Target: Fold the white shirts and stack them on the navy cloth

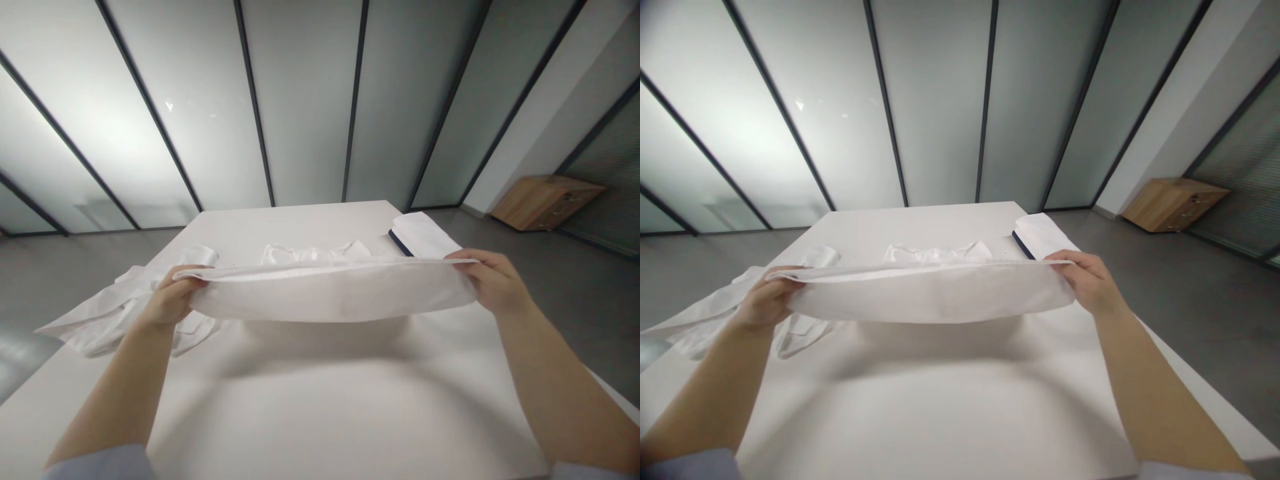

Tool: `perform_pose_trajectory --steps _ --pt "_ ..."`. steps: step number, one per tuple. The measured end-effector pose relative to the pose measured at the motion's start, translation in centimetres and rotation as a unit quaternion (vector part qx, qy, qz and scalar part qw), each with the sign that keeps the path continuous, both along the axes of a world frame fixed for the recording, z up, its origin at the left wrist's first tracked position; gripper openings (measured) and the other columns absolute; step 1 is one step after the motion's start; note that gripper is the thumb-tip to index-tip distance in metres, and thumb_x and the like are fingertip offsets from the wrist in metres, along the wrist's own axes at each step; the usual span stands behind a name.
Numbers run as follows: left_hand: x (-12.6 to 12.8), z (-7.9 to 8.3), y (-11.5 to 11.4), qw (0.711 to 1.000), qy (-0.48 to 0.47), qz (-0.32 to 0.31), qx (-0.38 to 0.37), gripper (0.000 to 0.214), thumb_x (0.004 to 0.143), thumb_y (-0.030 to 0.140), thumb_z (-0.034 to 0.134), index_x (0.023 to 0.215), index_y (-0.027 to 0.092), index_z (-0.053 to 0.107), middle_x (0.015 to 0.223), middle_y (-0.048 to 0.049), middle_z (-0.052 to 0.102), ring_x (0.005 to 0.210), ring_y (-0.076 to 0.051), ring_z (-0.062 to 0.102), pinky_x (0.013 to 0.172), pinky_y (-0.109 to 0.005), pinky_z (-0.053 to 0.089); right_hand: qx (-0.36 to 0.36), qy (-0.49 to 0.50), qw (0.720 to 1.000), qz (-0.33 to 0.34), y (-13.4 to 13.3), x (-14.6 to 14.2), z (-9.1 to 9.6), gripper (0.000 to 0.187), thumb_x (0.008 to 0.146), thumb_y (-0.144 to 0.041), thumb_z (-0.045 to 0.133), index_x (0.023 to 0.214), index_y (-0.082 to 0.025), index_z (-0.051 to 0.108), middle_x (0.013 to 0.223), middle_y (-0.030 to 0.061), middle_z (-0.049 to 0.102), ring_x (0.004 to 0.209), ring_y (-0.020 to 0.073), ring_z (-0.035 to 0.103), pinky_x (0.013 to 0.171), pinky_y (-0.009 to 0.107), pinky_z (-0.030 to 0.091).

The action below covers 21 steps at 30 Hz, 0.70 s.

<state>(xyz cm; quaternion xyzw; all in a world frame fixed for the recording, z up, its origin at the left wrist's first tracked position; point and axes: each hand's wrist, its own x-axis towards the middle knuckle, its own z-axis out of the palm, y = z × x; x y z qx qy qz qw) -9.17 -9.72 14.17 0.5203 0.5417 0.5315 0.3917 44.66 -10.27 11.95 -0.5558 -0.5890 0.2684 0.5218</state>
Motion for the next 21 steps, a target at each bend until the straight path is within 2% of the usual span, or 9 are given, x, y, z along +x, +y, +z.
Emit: perform_pose_trajectory --steps 3,5,8,10,12,14,16,18,21 --pt "1.6 1.4 3.6 0.994 -0.054 0.06 0.078 0.023 0.049 0.028 0.062 0.068 0.017 0.059 0.058 0.0046 0.059 0.057 -0.012 0.052 0.054 -0.022 0.042 0.075 0.016 0.997 -0.031 3.8 -1.3 1.7 0.023 0.072 -0.048 0.063 0.074 -0.025 0.066 0.064 0.0005 0.063 0.058 0.0187 0.057 0.05 0.029 0.041" --pt "2.3 1.4 7.2 0.993 -0.03 0.085 0.075 0.026 0.05 0.031 0.058 0.071 0.016 0.059 0.058 0.003 0.057 0.058 -0.014 0.054 0.055 -0.024 0.044 0.104 -0.035 0.993 -0.052 7.4 -2.4 2.2 0.023 0.075 -0.045 0.058 0.074 -0.024 0.066 0.064 -0.0003 0.062 0.061 0.0197 0.058 0.052 0.029 0.042" --pt "3.0 -0.3 12.4 0.988 0.104 0.112 0.019 0.032 0.062 0.038 0.054 0.08 0.013 0.062 0.069 -0.0043 0.062 0.071 -0.022 0.061 0.065 -0.031 0.049 0.074 -0.187 0.976 -0.087 12.6 -4.1 1.5 0.028 0.082 -0.04 0.048 0.083 -0.019 0.067 0.069 0.0022 0.064 0.072 0.0221 0.06 0.06 0.03 0.046" --pt "3.9 -2.0 14.5 0.955 0.253 0.155 -0.011 0.043 0.068 0.037 0.055 0.102 0.011 0.062 0.093 -0.0116 0.067 0.092 -0.028 0.062 0.079 -0.036 0.05 0.008 -0.32 0.941 -0.111 14.9 -5.3 0.0 0.032 0.085 -0.034 0.045 0.098 -0.015 0.067 0.086 0.0085 0.069 0.087 0.0253 0.061 0.073 0.034 0.047" --pt "5.5 -3.9 15.0 0.903 0.393 0.176 -0.014 0.06 0.073 0.034 0.055 0.128 0.011 0.051 0.121 -0.0173 0.06 0.114 -0.031 0.055 0.094 -0.04 0.045 -0.053 -0.438 0.89 -0.116 15.6 -6.8 -2.1 0.042 0.085 -0.034 0.049 0.119 -0.012 0.06 0.11 0.0165 0.066 0.103 0.0305 0.058 0.085 0.041 0.045" --pt "7.7 -5.7 14.1 0.858 0.495 0.138 0.002 0.069 0.079 0.036 0.052 0.142 0.014 0.037 0.139 -0.0183 0.048 0.126 -0.031 0.047 0.102 -0.042 0.039 -0.062 -0.517 0.85 -0.084 15.0 -8.7 -4.1 0.051 0.087 -0.037 0.049 0.132 -0.012 0.051 0.127 0.02 0.058 0.115 0.033 0.053 0.094 0.045 0.04" --pt "10.3 -7.6 12.7 0.826 0.561 0.059 0.006 0.068 0.084 0.042 0.048 0.145 0.016 0.032 0.146 -0.0162 0.041 0.131 -0.03 0.042 0.105 -0.042 0.036 -0.045 -0.549 0.834 -0.041 13.5 -10.9 -6.0 0.055 0.091 -0.039 0.045 0.139 -0.014 0.044 0.138 0.0185 0.05 0.124 0.0321 0.046 0.101 0.045 0.035" --pt "12.5 -9.4 11.2 0.799 0.601 -0.014 -0.021 0.069 0.087 0.051 0.043 0.146 0.017 0.032 0.151 -0.0154 0.035 0.136 -0.032 0.035 0.109 -0.045 0.032 -0.046 -0.559 0.828 0.01 11.7 -13.0 -7.6 0.057 0.093 -0.044 0.039 0.143 -0.016 0.039 0.144 0.0168 0.044 0.13 0.0311 0.041 0.105 0.045 0.031" --pt "14.3 -11.7 9.7 0.771 0.626 -0.078 -0.085 0.075 0.088 0.063 0.032 0.147 0.019 0.031 0.156 -0.0148 0.026 0.142 -0.035 0.024 0.11 -0.055 0.025 -0.095 -0.557 0.823 0.059 9.4 -15.2 -9.3 0.063 0.094 -0.055 0.031 0.145 -0.019 0.037 0.15 0.0158 0.035 0.137 0.035 0.03 0.109 0.053 0.022"
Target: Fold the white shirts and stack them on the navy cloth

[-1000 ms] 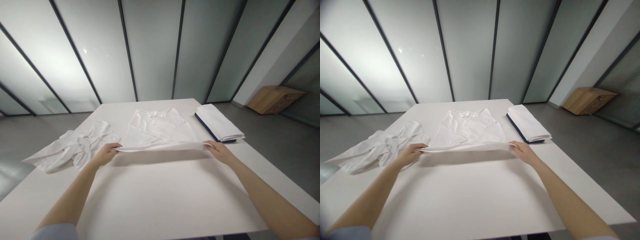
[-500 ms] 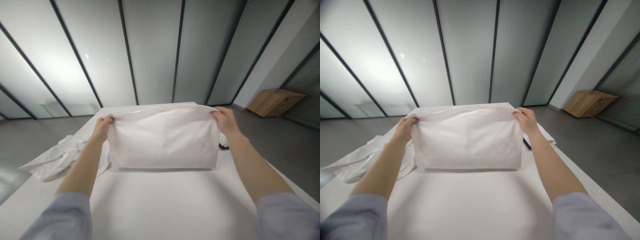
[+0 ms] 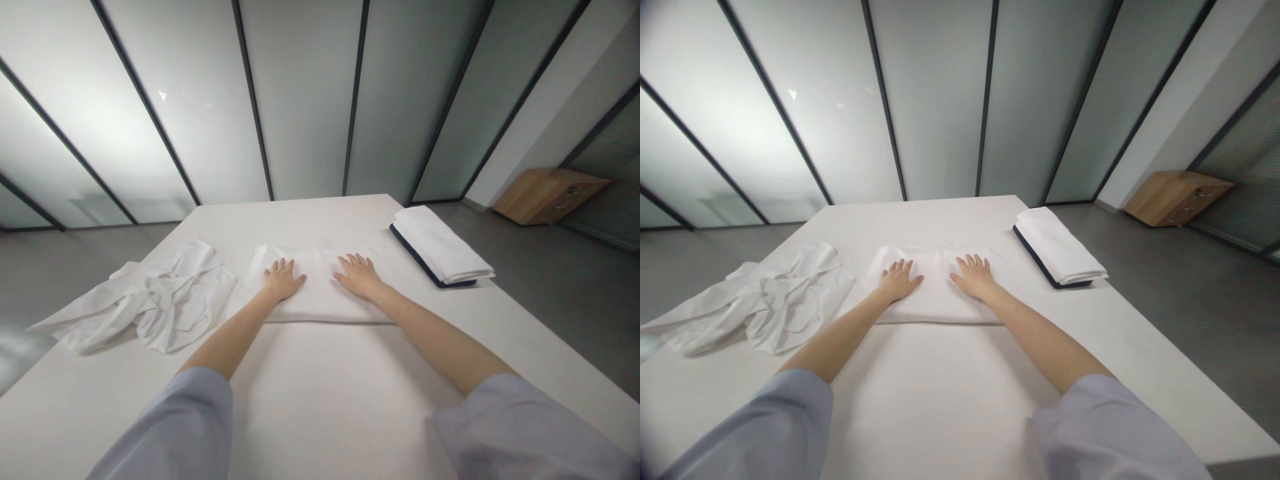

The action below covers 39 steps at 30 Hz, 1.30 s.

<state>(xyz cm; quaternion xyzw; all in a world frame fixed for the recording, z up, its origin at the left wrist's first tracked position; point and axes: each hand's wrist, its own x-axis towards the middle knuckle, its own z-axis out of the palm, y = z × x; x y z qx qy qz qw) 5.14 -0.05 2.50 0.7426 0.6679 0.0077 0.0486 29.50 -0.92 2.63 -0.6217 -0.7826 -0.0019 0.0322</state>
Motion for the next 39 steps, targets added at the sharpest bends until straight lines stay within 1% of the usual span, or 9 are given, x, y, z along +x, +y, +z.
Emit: perform_pose_trajectory --steps 3,5,14,19,22,26,31,34,39 --pt "-0.1 -1.5 -0.7 1.0 0.015 0.01 -0.026 0.078 0.087 0.068 0.023 0.149 0.021 0.029 0.158 -0.013 0.02 0.144 -0.036 0.017 0.11 -0.062 0.019 -0.059 0.004 0.998 -0.024 -1.2 -0.3 -1.1 0.069 0.092 -0.063 0.025 0.147 -0.022 0.035 0.155 0.0152 0.026 0.14 0.0401 0.021 0.109 0.062 0.016" --pt "-0.6 -2.0 -0.9 1.0 0.021 0.018 -0.013 0.079 0.087 0.069 0.021 0.15 0.022 0.028 0.158 -0.0122 0.019 0.145 -0.035 0.014 0.111 -0.062 0.017 -0.08 0.008 0.996 -0.03 -1.5 0.2 -1.6 0.07 0.092 -0.064 0.024 0.149 -0.023 0.031 0.157 0.0143 0.023 0.141 0.0395 0.018 0.109 0.062 0.015" --pt "-1.5 -2.5 -1.4 0.998 0.02 0.005 0.055 0.076 0.087 0.069 0.031 0.143 0.018 0.039 0.153 -0.0147 0.032 0.141 -0.033 0.026 0.111 -0.053 0.024 -0.064 0.018 0.998 -0.025 -1.2 1.6 -2.6 0.068 0.092 -0.062 0.027 0.149 -0.024 0.032 0.157 0.0113 0.023 0.142 0.0352 0.02 0.111 0.057 0.017" --pt "-1.5 -2.1 -2.1 0.989 -0.012 -0.095 0.112 0.051 0.091 0.051 0.042 0.13 0.02 0.052 0.137 -0.0101 0.052 0.127 -0.026 0.045 0.106 -0.04 0.035 -0.065 0.019 0.997 -0.025 -1.0 1.9 -3.1 0.069 0.092 -0.063 0.027 0.149 -0.025 0.032 0.157 0.0107 0.023 0.142 0.035 0.02 0.111 0.057 0.016" --pt "-0.6 -1.3 -2.8 0.985 -0.015 -0.137 0.103 0.04 0.092 0.044 0.042 0.121 0.022 0.058 0.127 -0.009 0.059 0.117 -0.025 0.051 0.1 -0.039 0.04 -0.064 0.017 0.997 -0.026 -1.0 2.0 -3.1 0.07 0.091 -0.064 0.025 0.149 -0.025 0.031 0.157 0.0104 0.022 0.143 0.0349 0.019 0.112 0.057 0.016" --pt "1.1 -0.5 -4.3 0.991 -0.004 -0.124 0.045 0.056 0.09 0.06 0.036 0.124 0.019 0.056 0.136 -0.0134 0.052 0.123 -0.032 0.047 0.098 -0.045 0.041 -0.067 0.014 0.997 -0.025 -1.1 1.9 -2.9 0.07 0.091 -0.064 0.025 0.15 -0.025 0.03 0.158 0.0101 0.022 0.143 0.0341 0.019 0.112 0.056 0.016" --pt "2.9 -1.2 -6.3 0.992 0.013 -0.114 -0.043 0.098 0.076 0.083 0.027 0.147 0.016 0.031 0.156 -0.02 0.022 0.141 -0.045 0.017 0.106 -0.063 0.023 -0.069 0.013 0.997 -0.023 -1.2 2.0 -2.7 0.068 0.092 -0.061 0.027 0.15 -0.024 0.03 0.158 0.0101 0.021 0.143 0.0333 0.018 0.112 0.055 0.016" --pt "3.4 -1.9 -6.6 0.994 0.017 -0.096 -0.038 0.105 0.074 0.086 0.023 0.151 0.015 0.022 0.158 -0.0191 0.013 0.143 -0.045 0.007 0.108 -0.065 0.015 -0.064 0.014 0.998 -0.024 -1.2 2.0 -2.5 0.067 0.092 -0.059 0.03 0.148 -0.022 0.032 0.157 0.0118 0.024 0.142 0.0338 0.021 0.112 0.054 0.017" --pt "3.8 -2.7 -5.0 0.997 0.017 -0.075 -0.015 0.106 0.073 0.087 0.021 0.152 0.016 0.02 0.158 -0.0174 0.012 0.143 -0.044 0.006 0.108 -0.066 0.013 -0.021 0.009 1.0 0.014 -1.4 1.2 -1.8 0.055 0.094 -0.046 0.035 0.142 -0.018 0.042 0.153 0.014 0.032 0.14 0.0307 0.026 0.113 0.05 0.016"
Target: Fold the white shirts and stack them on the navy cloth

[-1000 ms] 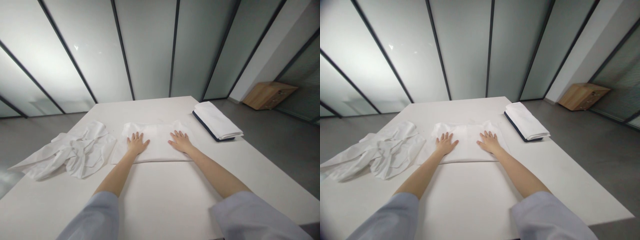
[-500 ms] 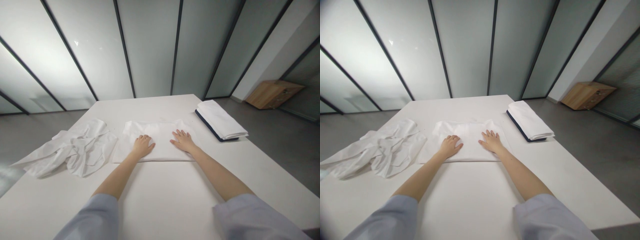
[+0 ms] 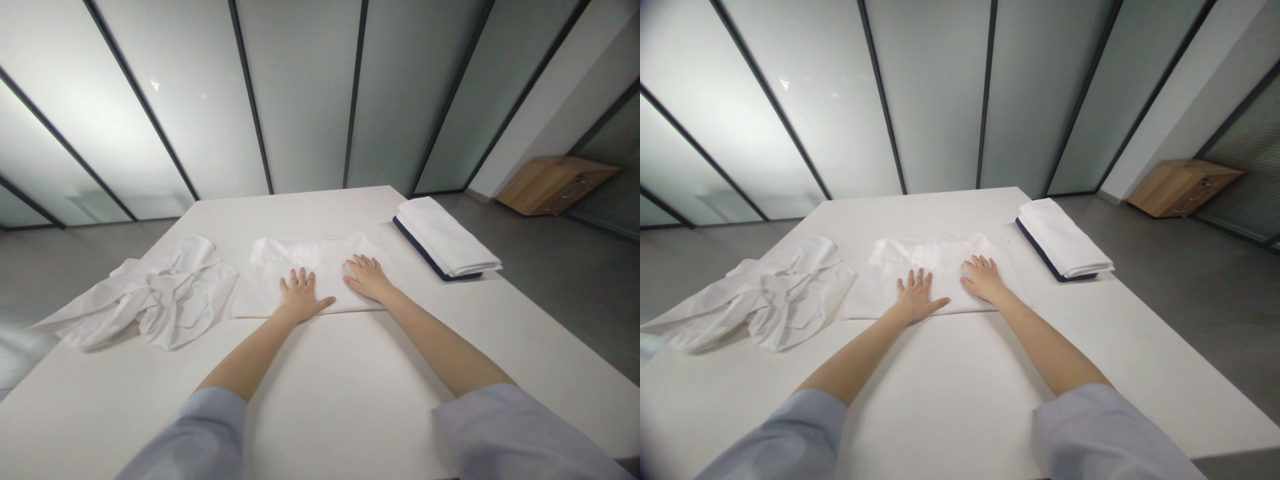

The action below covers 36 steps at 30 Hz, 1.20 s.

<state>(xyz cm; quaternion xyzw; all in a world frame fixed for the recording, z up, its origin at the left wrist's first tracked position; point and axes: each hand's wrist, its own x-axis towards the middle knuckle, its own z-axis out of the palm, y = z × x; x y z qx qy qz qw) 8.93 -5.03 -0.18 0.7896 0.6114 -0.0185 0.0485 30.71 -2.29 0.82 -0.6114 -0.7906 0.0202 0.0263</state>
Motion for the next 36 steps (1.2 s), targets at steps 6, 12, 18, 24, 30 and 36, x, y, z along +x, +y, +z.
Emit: perform_pose_trajectory --steps 6,12,18,24,30,36 --pt "0.7 0.1 2.3 1.0 -0.002 0.017 0.015 0.088 0.084 0.074 0.015 0.151 0.017 0.024 0.158 -0.0145 0.016 0.144 -0.04 0.01 0.11 -0.063 0.014 -0.009 0.017 0.998 0.054 -1.1 -3.0 -0.8 0.055 0.097 -0.045 0.025 0.146 -0.021 0.037 0.154 0.0112 0.03 0.141 0.0278 0.027 0.112 0.047 0.021" --pt "-2.4 -0.2 2.8 1.0 -0.01 0.005 0.021 0.077 0.089 0.068 0.015 0.151 0.022 0.025 0.159 -0.0091 0.017 0.146 -0.029 0.012 0.116 -0.049 0.014 -0.03 0.009 1.0 -0.001 -1.5 -1.7 -1.6 0.068 0.095 -0.06 0.018 0.151 -0.022 0.028 0.158 0.0102 0.02 0.145 0.028 0.015 0.115 0.048 0.014" --pt "-9.5 -0.3 2.5 0.995 0.029 0.081 0.042 0.074 0.092 0.063 0.018 0.151 0.02 0.025 0.158 -0.0109 0.019 0.145 -0.029 0.016 0.116 -0.046 0.016 -0.029 -0.014 0.995 -0.092 -1.2 4.0 -1.7 0.068 0.094 -0.058 0.019 0.15 -0.02 0.028 0.158 0.011 0.021 0.144 0.0297 0.017 0.113 0.049 0.017" --pt "-10.9 -0.1 1.8 0.992 0.059 0.098 0.048 0.073 0.092 0.061 0.019 0.151 0.019 0.025 0.158 -0.0127 0.021 0.144 -0.032 0.018 0.113 -0.052 0.02 -0.023 -0.021 0.994 -0.102 -0.6 6.0 -2.0 0.068 0.093 -0.056 0.02 0.15 -0.02 0.03 0.157 0.0107 0.023 0.143 0.0309 0.02 0.112 0.051 0.018" --pt "-10.0 0.1 0.5 0.993 0.064 0.085 0.057 0.078 0.089 0.066 0.021 0.148 0.015 0.031 0.154 -0.0178 0.029 0.141 -0.035 0.026 0.112 -0.054 0.019 -0.019 -0.04 0.995 -0.084 0.4 5.4 -0.4 0.061 0.092 -0.054 0.029 0.14 -0.019 0.046 0.149 0.0135 0.039 0.135 0.0313 0.035 0.11 0.053 0.02" --pt "-10.5 3.1 -1.3 0.993 0.081 0.068 0.053 0.065 0.089 0.066 0.024 0.12 0.021 0.059 0.127 -0.0129 0.059 0.12 -0.031 0.051 0.109 -0.05 0.025 -0.015 -0.095 0.994 -0.054 -1.7 3.9 1.7 0.061 0.091 -0.058 0.034 0.114 -0.01 0.064 0.118 0.0218 0.062 0.113 0.0325 0.055 0.102 0.049 0.029"
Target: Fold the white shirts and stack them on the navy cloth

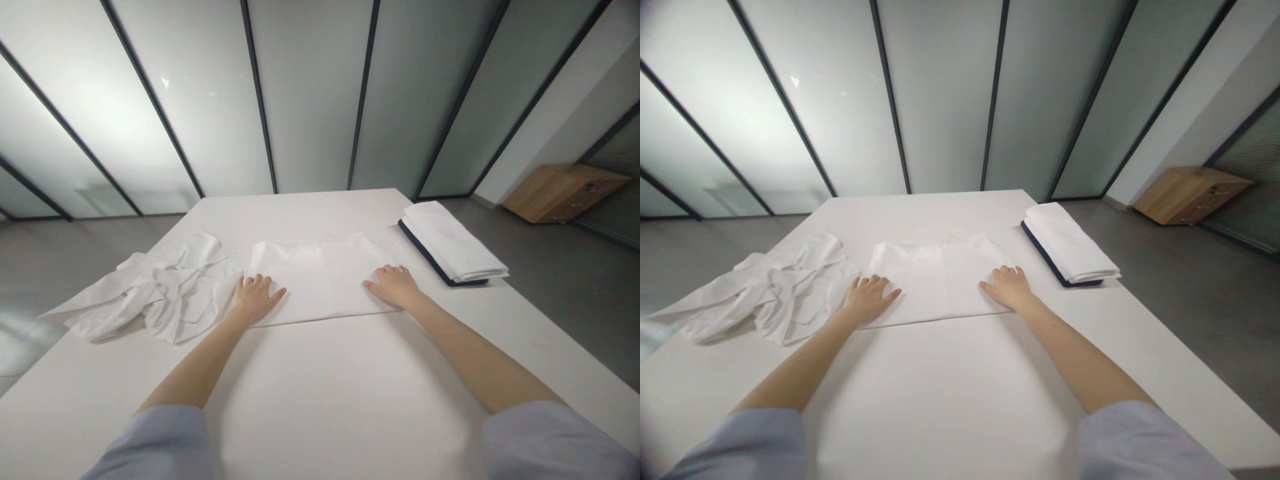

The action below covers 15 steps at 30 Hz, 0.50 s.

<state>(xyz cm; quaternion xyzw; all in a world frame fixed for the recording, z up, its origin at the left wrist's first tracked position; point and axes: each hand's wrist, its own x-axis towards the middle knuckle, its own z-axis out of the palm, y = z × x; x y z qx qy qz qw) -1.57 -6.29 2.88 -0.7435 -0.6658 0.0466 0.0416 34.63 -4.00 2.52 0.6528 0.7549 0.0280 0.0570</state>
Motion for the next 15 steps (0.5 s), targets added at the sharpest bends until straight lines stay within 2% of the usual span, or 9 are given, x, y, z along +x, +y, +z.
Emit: perform_pose_trajectory --steps 2,4,6,8,11,13,15 --pt "-0.2 0.9 -0.3 1.0 0.002 0.007 -0.008 0.062 0.09 0.064 0.025 0.115 0.021 0.061 0.12 -0.012 0.063 0.117 -0.03 0.054 0.109 -0.049 0.025 -0.002 -0.013 1.0 0.003 -1.0 0.1 0.3 0.057 0.091 -0.057 0.036 0.113 -0.013 0.065 0.118 0.0202 0.062 0.11 0.0322 0.057 0.099 0.047 0.033" --pt "0.1 1.5 0.0 1.0 0.006 0.004 -0.002 0.06 0.09 0.063 0.027 0.117 0.02 0.06 0.118 -0.0126 0.064 0.117 -0.031 0.053 0.11 -0.049 0.023 -0.011 -0.014 1.0 -0.003 -1.2 0.2 0.7 0.055 0.091 -0.057 0.037 0.111 -0.015 0.065 0.117 0.0189 0.063 0.109 0.0323 0.057 0.097 0.047 0.035" --pt "1.3 1.8 0.9 1.0 0.003 -0.015 0.021 0.061 0.09 0.061 0.031 0.127 0.019 0.054 0.127 -0.0138 0.06 0.123 -0.031 0.049 0.111 -0.048 0.021 0.003 0.0 1.0 -0.001 -0.6 -0.5 1.1 0.054 0.091 -0.055 0.037 0.116 -0.016 0.063 0.121 0.0181 0.061 0.112 0.0319 0.056 0.097 0.045 0.036" --pt "3.6 1.8 2.4 0.997 -0.017 -0.051 0.045 0.063 0.091 0.058 0.031 0.14 0.019 0.043 0.144 -0.0129 0.046 0.132 -0.03 0.04 0.112 -0.045 0.021 0.04 0.028 0.998 0.026 1.0 -2.0 1.4 0.054 0.093 -0.051 0.035 0.129 -0.017 0.055 0.135 0.0165 0.054 0.122 0.0305 0.05 0.101 0.043 0.034" --pt "7.8 0.9 5.4 0.993 -0.071 -0.085 0.039 0.063 0.094 0.052 0.025 0.149 0.022 0.027 0.156 -0.0084 0.027 0.141 -0.027 0.026 0.113 -0.042 0.022 0.071 0.07 0.992 0.072 4.2 -5.5 1.2 0.058 0.096 -0.047 0.03 0.145 -0.017 0.038 0.152 0.0135 0.034 0.138 0.0287 0.032 0.109 0.041 0.026" --pt "10.0 -0.2 7.2 0.991 -0.097 -0.084 0.03 0.063 0.095 0.05 0.021 0.151 0.022 0.023 0.158 -0.008 0.022 0.144 -0.027 0.021 0.114 -0.044 0.021 0.059 0.09 0.991 0.077 6.1 -7.8 0.4 0.059 0.097 -0.048 0.026 0.148 -0.019 0.032 0.155 0.0114 0.028 0.142 0.0281 0.024 0.112 0.042 0.021" --pt "11.3 -1.4 8.5 0.992 -0.105 -0.072 0.011 0.064 0.095 0.051 0.017 0.151 0.021 0.024 0.157 -0.0093 0.023 0.144 -0.028 0.021 0.114 -0.046 0.019 0.027 0.099 0.992 0.067 7.3 -9.4 -0.8 0.058 0.098 -0.048 0.023 0.148 -0.02 0.031 0.156 0.0109 0.026 0.142 0.0275 0.023 0.113 0.043 0.019"
